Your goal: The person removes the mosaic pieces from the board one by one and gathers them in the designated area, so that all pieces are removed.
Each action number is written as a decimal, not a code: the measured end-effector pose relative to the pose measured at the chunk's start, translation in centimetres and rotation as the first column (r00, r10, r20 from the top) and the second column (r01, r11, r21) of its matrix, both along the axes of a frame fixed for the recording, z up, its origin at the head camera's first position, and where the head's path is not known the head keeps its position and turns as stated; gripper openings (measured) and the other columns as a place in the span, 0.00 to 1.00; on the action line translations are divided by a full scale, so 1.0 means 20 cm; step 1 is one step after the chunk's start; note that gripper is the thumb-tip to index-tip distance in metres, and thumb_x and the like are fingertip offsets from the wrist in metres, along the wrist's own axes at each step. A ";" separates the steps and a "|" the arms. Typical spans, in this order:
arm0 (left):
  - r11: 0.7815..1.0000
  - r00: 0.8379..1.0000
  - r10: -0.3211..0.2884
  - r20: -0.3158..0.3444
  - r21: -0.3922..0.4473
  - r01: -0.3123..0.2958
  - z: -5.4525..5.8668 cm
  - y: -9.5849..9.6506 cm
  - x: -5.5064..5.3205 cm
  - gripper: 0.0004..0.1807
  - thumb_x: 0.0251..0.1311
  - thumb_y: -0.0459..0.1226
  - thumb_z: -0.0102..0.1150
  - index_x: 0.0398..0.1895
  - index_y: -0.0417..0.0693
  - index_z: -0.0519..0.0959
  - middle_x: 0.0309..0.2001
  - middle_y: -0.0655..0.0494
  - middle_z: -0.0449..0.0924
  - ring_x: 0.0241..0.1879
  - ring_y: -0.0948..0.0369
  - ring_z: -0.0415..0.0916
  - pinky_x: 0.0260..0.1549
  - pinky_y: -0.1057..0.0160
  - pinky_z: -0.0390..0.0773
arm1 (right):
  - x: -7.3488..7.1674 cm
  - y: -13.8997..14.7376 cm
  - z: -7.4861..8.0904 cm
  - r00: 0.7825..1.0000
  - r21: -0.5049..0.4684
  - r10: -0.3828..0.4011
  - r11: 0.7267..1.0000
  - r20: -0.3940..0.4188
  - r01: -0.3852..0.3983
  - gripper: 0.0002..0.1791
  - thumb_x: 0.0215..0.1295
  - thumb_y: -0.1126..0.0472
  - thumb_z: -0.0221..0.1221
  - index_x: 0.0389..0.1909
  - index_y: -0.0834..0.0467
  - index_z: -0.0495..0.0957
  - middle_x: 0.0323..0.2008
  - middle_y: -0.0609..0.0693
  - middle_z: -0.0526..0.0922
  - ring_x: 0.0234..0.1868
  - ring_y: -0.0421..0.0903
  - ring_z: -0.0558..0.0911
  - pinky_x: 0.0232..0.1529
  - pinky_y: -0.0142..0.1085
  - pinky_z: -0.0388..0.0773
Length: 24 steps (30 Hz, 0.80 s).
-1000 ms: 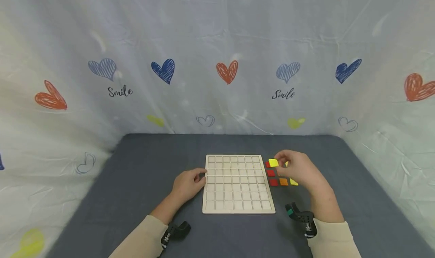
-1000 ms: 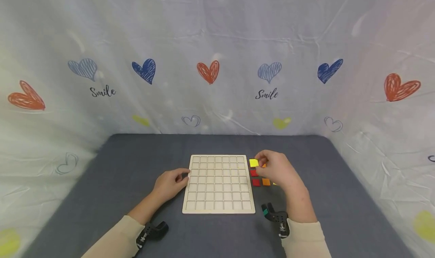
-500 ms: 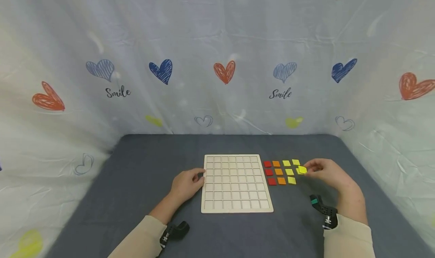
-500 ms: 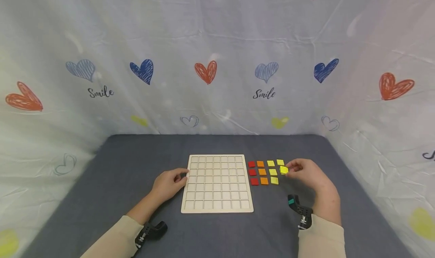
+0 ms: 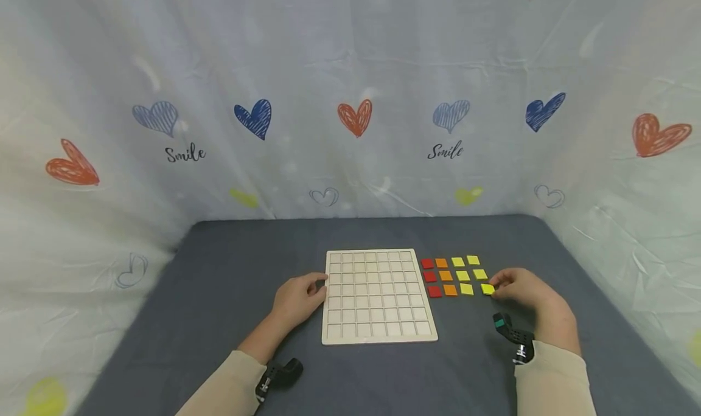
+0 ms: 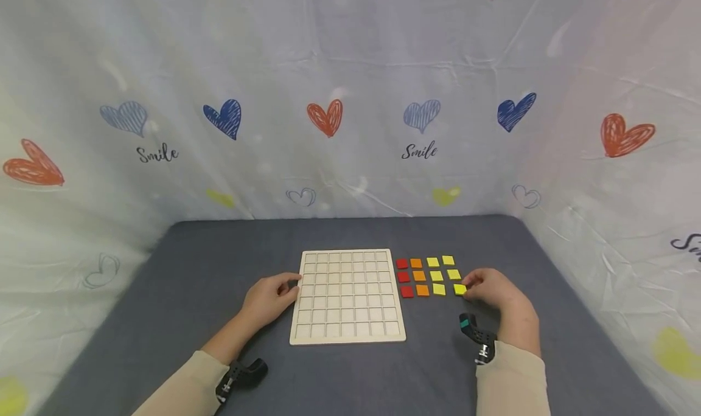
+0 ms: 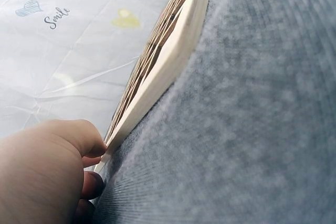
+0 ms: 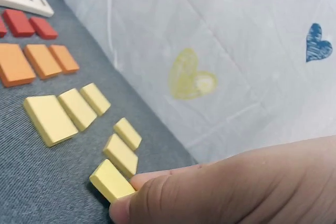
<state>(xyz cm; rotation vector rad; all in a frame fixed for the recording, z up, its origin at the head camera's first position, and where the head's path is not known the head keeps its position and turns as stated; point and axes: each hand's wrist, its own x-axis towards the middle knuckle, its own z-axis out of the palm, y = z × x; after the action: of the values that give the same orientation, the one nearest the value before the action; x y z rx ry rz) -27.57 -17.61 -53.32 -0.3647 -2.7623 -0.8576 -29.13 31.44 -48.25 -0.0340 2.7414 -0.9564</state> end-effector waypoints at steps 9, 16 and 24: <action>1.000 0.999 0.014 -0.043 0.002 -0.014 -0.01 0.00 -0.01 0.13 0.68 0.39 0.63 0.54 0.51 0.87 0.15 0.67 0.64 0.14 0.67 0.55 0.18 0.65 0.56 | 0.01 -0.02 -0.02 0.999 -0.038 -0.037 0.999 0.012 0.037 0.15 0.59 0.66 0.66 0.46 0.68 0.80 0.34 0.53 0.75 0.36 0.51 0.73 0.37 0.44 0.68; 0.999 0.996 0.044 -0.079 0.018 -0.043 -0.04 0.01 -0.01 0.10 0.67 0.39 0.62 0.48 0.53 0.88 0.14 0.69 0.63 0.13 0.69 0.54 0.16 0.66 0.56 | 0.02 0.02 -0.02 0.998 -0.038 -0.064 0.997 0.005 0.064 0.21 0.59 0.60 0.69 0.47 0.68 0.76 0.39 0.57 0.78 0.42 0.54 0.76 0.42 0.50 0.72; 0.997 0.994 0.078 -0.082 0.036 -0.075 -0.05 0.02 -0.02 0.08 0.67 0.40 0.63 0.45 0.56 0.88 0.14 0.69 0.63 0.13 0.69 0.55 0.16 0.65 0.56 | 0.05 -0.06 0.09 0.988 -0.037 -0.056 0.998 -0.141 0.051 0.16 0.69 0.57 0.63 0.42 0.66 0.72 0.38 0.57 0.74 0.40 0.54 0.74 0.39 0.48 0.72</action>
<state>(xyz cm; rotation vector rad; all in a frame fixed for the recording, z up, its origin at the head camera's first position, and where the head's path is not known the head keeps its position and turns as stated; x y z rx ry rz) -27.95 -17.16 -54.30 -0.2801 -2.6635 -0.8487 -28.22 30.24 -46.42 -0.0356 2.8691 -1.0526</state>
